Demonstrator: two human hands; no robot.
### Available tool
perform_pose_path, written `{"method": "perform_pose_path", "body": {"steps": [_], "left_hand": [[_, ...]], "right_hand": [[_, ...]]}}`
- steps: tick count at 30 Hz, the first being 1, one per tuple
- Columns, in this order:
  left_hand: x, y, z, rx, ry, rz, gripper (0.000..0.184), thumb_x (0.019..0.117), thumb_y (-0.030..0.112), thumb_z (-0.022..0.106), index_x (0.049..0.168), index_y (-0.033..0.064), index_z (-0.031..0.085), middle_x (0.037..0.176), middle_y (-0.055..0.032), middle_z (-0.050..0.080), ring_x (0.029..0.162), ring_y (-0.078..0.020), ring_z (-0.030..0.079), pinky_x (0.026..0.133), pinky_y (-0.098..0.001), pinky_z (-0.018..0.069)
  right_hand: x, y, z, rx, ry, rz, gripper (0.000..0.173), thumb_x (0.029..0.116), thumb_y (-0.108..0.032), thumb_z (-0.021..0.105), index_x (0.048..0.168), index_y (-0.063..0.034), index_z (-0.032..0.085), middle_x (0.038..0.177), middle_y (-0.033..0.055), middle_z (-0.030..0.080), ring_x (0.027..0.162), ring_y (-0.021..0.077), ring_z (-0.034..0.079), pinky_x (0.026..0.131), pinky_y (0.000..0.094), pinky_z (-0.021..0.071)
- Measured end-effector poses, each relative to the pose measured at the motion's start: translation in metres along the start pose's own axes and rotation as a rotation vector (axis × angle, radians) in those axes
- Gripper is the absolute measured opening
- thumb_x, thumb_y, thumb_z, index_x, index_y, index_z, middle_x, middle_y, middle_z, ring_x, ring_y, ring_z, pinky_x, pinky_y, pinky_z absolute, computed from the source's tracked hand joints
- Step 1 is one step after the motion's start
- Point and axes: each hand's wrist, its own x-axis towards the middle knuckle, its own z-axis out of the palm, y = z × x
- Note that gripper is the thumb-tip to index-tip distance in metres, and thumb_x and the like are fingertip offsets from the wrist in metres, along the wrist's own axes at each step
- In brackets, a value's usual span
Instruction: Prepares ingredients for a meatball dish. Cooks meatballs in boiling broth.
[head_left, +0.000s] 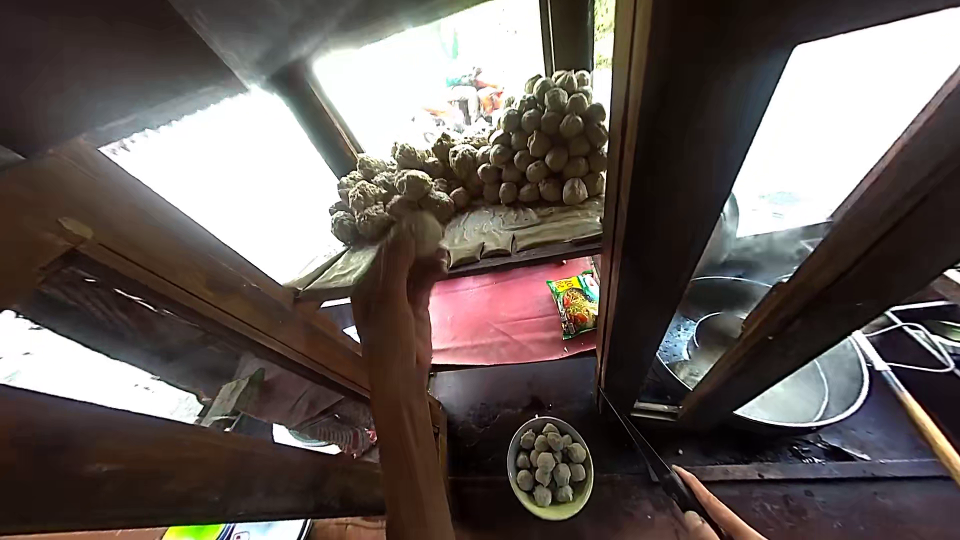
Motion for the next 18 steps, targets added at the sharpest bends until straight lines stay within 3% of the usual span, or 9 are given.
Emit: {"method": "perform_pose_path", "body": {"steps": [2, 4, 6, 10, 18], "left_hand": [[-0.044, -0.021, -0.015, -0.204, 0.037, -0.136, 0.028, 0.1100, 0.014, 0.039, 0.122, 0.0067, 0.062, 0.105, -0.0036, 0.073, 0.088, -0.0117, 0.072, 0.082, -0.0264, 0.0615], [-0.083, -0.054, -0.029, -0.389, 0.026, -0.276, 0.028, 0.1068, 0.007, 0.040, 0.118, 0.0011, 0.066, 0.104, -0.0108, 0.074, 0.089, -0.0170, 0.074, 0.083, -0.0300, 0.0625], [-0.114, -0.089, -0.039, -0.504, -0.046, -0.432, 0.028, 0.1071, 0.010, 0.043, 0.119, 0.0017, 0.068, 0.110, -0.0107, 0.074, 0.095, -0.0156, 0.074, 0.087, -0.0281, 0.0610], [-0.157, -0.133, -0.044, -0.693, -0.025, -0.620, 0.024, 0.1052, 0.010, 0.051, 0.120, -0.0021, 0.067, 0.115, -0.0145, 0.073, 0.097, -0.0179, 0.074, 0.089, -0.0291, 0.0608], [-0.184, -0.149, -0.038, -0.661, -0.028, -0.707, 0.026, 0.1066, 0.010, 0.049, 0.119, -0.0040, 0.067, 0.115, -0.0160, 0.073, 0.098, -0.0182, 0.074, 0.089, -0.0285, 0.0600]], "right_hand": [[0.004, -0.015, 0.003, 0.033, -0.024, -0.080, 0.045, 0.1051, -0.014, 0.053, 0.146, 0.0049, 0.051, 0.115, 0.0149, 0.072, 0.083, 0.0036, 0.067, 0.079, 0.0225, 0.0563], [0.008, -0.031, 0.007, 0.075, -0.052, -0.167, 0.044, 0.1036, -0.010, 0.054, 0.144, 0.0085, 0.052, 0.103, 0.0098, 0.073, 0.076, 0.0010, 0.065, 0.073, 0.0198, 0.0565], [0.012, -0.045, 0.012, 0.085, -0.099, -0.228, 0.044, 0.1026, -0.007, 0.054, 0.144, 0.0085, 0.051, 0.109, 0.0099, 0.073, 0.080, 0.0001, 0.065, 0.076, 0.0191, 0.0568], [0.016, -0.050, 0.025, 0.028, -0.122, -0.324, 0.046, 0.0996, -0.006, 0.057, 0.145, 0.0005, 0.056, 0.105, 0.0091, 0.074, 0.074, 0.0003, 0.064, 0.072, 0.0179, 0.0558], [0.013, -0.036, 0.034, -0.204, -0.086, -0.368, 0.046, 0.0994, -0.015, 0.058, 0.145, -0.0110, 0.060, 0.103, 0.0070, 0.075, 0.075, 0.0019, 0.065, 0.071, 0.0181, 0.0553]]}}
